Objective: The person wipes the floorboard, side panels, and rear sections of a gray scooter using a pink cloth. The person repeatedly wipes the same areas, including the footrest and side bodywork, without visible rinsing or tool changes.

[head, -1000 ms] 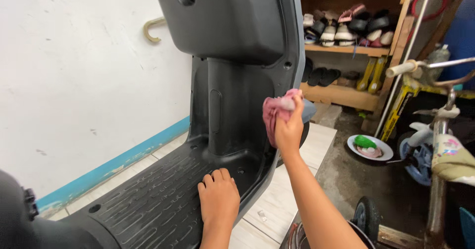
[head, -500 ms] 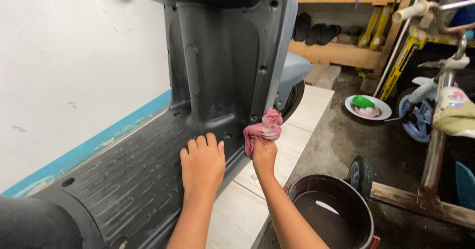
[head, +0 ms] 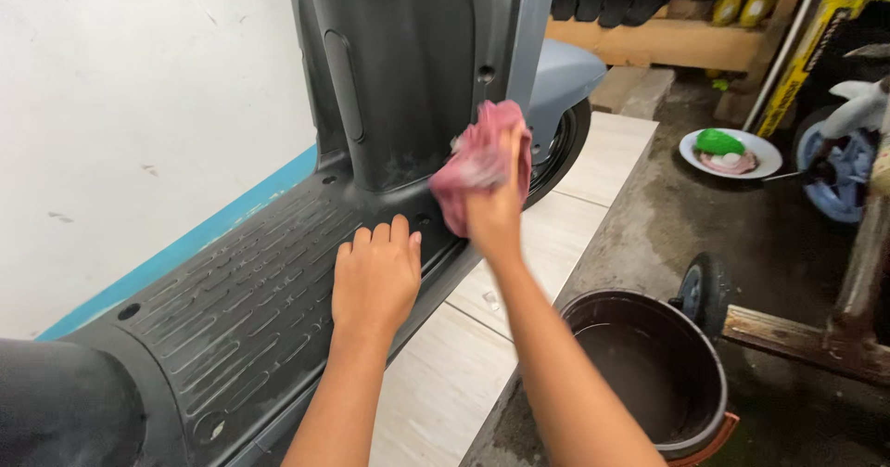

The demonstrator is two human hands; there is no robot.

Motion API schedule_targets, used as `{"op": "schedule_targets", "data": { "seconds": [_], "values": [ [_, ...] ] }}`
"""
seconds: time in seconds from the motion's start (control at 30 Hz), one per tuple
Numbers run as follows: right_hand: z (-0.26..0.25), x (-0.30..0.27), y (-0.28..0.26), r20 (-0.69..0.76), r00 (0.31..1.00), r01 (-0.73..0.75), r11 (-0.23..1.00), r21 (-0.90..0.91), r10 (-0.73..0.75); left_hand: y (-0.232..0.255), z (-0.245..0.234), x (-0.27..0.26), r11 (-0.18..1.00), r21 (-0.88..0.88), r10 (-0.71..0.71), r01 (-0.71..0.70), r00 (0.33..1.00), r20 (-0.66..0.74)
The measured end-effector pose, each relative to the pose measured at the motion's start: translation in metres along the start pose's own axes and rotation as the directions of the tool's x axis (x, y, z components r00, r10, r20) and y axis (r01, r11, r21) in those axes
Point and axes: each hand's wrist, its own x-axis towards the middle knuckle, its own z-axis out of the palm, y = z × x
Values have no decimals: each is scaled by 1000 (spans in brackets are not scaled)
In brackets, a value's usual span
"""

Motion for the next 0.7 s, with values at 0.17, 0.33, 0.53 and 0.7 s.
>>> {"op": "schedule_targets", "data": {
  "seconds": [0.17,0.33,0.53,0.7],
  "values": [
    [20,-50,-3,-70,940,-243,801,547,333,-1,2,0,1000,-10,-7,7,1000,-20],
    [24,-131,42,12,781,-543,670,507,624,-2,2,1,999,-8,-38,38,999,37],
    [15,-189,-45,315,706,-681,487,546,634,-3,2,1,1000,-15,-19,18,1000,-23],
    [33,-164,-12,269,516,-843,426,329,813,-2,1,0,999,-38,-38,39,999,17]
  ]
}}
